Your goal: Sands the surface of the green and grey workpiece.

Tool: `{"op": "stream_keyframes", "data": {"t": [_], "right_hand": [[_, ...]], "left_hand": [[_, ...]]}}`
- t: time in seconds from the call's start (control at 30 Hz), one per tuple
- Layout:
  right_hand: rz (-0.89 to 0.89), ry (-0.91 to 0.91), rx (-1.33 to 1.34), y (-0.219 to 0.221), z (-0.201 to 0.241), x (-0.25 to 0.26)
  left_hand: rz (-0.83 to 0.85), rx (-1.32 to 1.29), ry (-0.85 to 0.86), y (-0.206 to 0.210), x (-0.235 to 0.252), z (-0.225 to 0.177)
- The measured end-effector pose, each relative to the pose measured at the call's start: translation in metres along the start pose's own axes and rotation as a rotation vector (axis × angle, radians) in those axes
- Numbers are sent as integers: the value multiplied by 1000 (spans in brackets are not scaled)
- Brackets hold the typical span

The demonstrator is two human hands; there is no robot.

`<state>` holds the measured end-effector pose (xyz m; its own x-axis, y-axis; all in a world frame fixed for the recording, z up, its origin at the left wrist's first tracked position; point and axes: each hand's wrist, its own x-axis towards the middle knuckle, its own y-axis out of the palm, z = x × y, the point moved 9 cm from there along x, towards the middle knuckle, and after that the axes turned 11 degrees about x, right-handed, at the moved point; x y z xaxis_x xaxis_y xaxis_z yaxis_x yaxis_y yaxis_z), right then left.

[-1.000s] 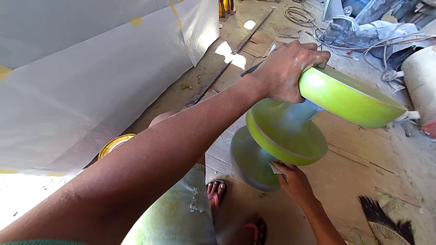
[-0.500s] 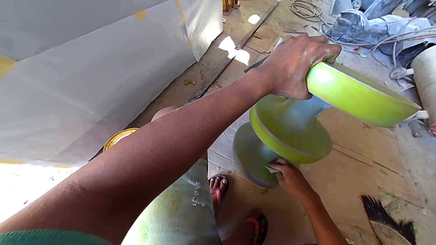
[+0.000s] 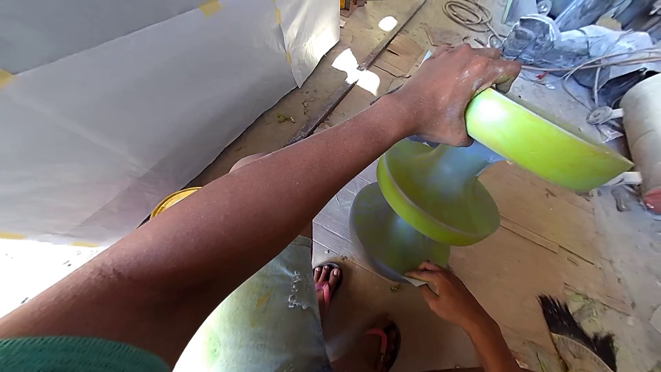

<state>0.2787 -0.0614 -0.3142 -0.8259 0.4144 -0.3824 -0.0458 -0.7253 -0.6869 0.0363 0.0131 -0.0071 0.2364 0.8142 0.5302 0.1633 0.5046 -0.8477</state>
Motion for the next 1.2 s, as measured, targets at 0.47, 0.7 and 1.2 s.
{"op": "stream_keyframes", "data": {"t": [0.47,0.7,1.2], "right_hand": [[-10,56,-262,5,-5,14],[-79,-69,-139,-13,-17,0],[-323,-71,-200,-15,-8,52]], "left_hand": [[-9,2,7,-1,-4,-1],[10,5,-12,-1,-5,-2],[30,5,-20,1,-1,-2]]}}
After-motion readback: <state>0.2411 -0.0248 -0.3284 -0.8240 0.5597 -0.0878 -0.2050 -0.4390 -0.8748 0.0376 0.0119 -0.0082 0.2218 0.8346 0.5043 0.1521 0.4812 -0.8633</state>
